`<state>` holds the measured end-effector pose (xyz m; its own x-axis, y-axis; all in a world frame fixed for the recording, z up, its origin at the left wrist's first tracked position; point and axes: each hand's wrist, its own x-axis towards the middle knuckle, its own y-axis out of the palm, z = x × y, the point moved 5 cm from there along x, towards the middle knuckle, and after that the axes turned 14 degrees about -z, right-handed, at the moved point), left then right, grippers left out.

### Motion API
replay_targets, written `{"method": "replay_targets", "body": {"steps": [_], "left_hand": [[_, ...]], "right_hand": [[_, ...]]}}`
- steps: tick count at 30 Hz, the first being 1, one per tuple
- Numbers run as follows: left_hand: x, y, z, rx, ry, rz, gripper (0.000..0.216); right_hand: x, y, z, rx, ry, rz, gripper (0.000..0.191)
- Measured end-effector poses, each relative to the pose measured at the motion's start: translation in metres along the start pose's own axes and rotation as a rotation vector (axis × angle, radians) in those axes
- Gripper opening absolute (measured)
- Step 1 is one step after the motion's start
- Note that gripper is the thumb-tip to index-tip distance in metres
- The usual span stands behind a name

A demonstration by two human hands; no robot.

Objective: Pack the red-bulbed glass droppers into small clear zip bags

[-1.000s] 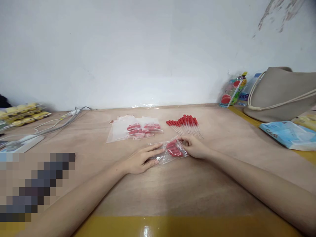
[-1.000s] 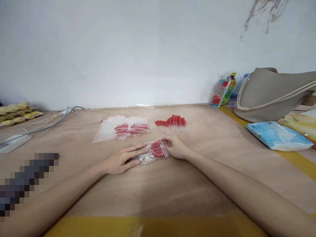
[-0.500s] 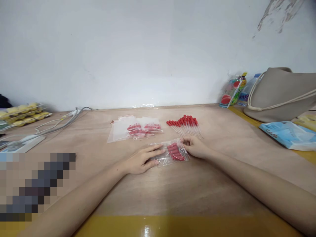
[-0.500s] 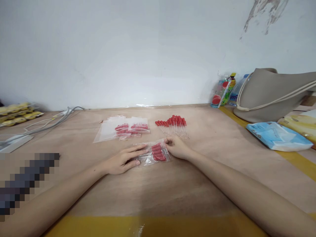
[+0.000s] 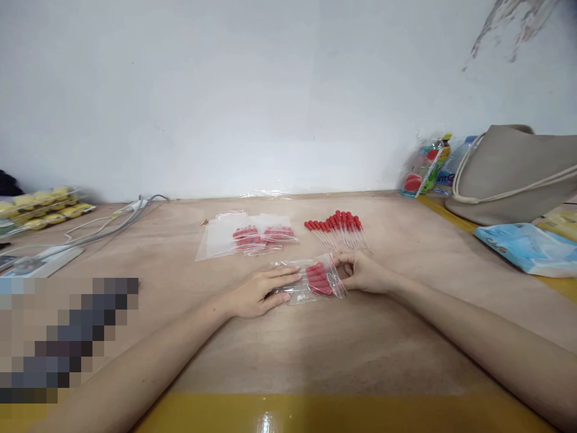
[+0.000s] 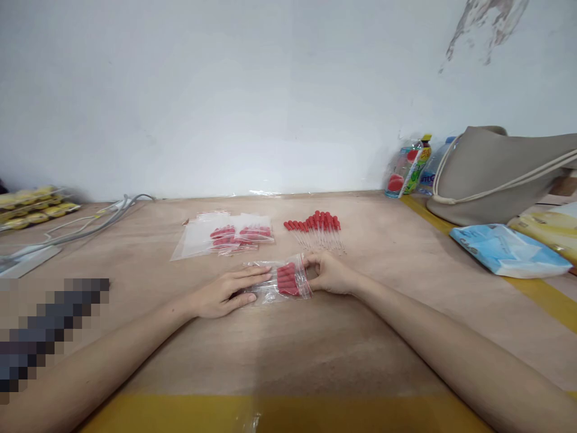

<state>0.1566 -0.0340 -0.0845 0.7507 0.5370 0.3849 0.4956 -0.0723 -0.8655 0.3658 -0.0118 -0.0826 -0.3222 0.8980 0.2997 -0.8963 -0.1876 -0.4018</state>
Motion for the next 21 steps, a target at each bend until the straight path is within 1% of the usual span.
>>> {"method": "replay_targets", "body": {"steps": [1, 3, 5, 7, 8, 9, 12, 14, 16, 18, 19, 21], "left_hand": [[0.0, 0.0, 0.0, 0.001, 0.001, -0.001, 0.047], [0.0, 0.0, 0.0, 0.002, -0.001, 0.001, 0.046], [0.0, 0.0, 0.0, 0.003, -0.005, 0.003, 0.046], [0.0, 0.0, 0.0, 0.0, -0.01, 0.009, 0.046], [0.0, 0.0, 0.0, -0.004, -0.013, 0.009, 0.047], [0.0, 0.0, 0.0, -0.011, -0.015, 0.009, 0.047], [-0.001, 0.0, 0.0, -0.04, -0.021, 0.003, 0.048], [-0.002, 0.0, 0.002, -0.046, -0.03, -0.018, 0.05], [-0.003, -0.002, 0.004, -0.034, -0.05, -0.057, 0.054], [-0.003, -0.004, 0.006, -0.016, -0.073, -0.101, 0.056], [-0.004, -0.004, 0.006, -0.008, -0.08, -0.121, 0.056], [-0.004, -0.006, 0.007, 0.007, -0.086, -0.174, 0.054]], "right_hand": [[0.0, -0.001, -0.002, 0.019, 0.04, 0.019, 0.028], [0.001, -0.005, -0.01, 0.096, 0.17, 0.036, 0.03], [0.001, -0.01, -0.021, 0.168, 0.33, -0.036, 0.034], [0.001, -0.014, -0.029, 0.18, 0.443, -0.147, 0.037], [0.001, -0.013, -0.031, 0.175, 0.463, -0.171, 0.037], [0.001, -0.009, -0.031, 0.174, 0.458, -0.157, 0.036], [0.001, 0.006, -0.024, 0.201, 0.358, -0.062, 0.026], [0.0, 0.012, -0.02, 0.221, 0.329, -0.061, 0.023], [-0.002, 0.015, -0.019, 0.299, 0.364, -0.072, 0.021], [-0.003, 0.015, -0.019, 0.444, 0.426, -0.073, 0.02], [-0.003, 0.013, -0.02, 0.518, 0.452, -0.091, 0.019], [0.001, 0.003, -0.022, 0.614, 0.482, -0.171, 0.017]]}}
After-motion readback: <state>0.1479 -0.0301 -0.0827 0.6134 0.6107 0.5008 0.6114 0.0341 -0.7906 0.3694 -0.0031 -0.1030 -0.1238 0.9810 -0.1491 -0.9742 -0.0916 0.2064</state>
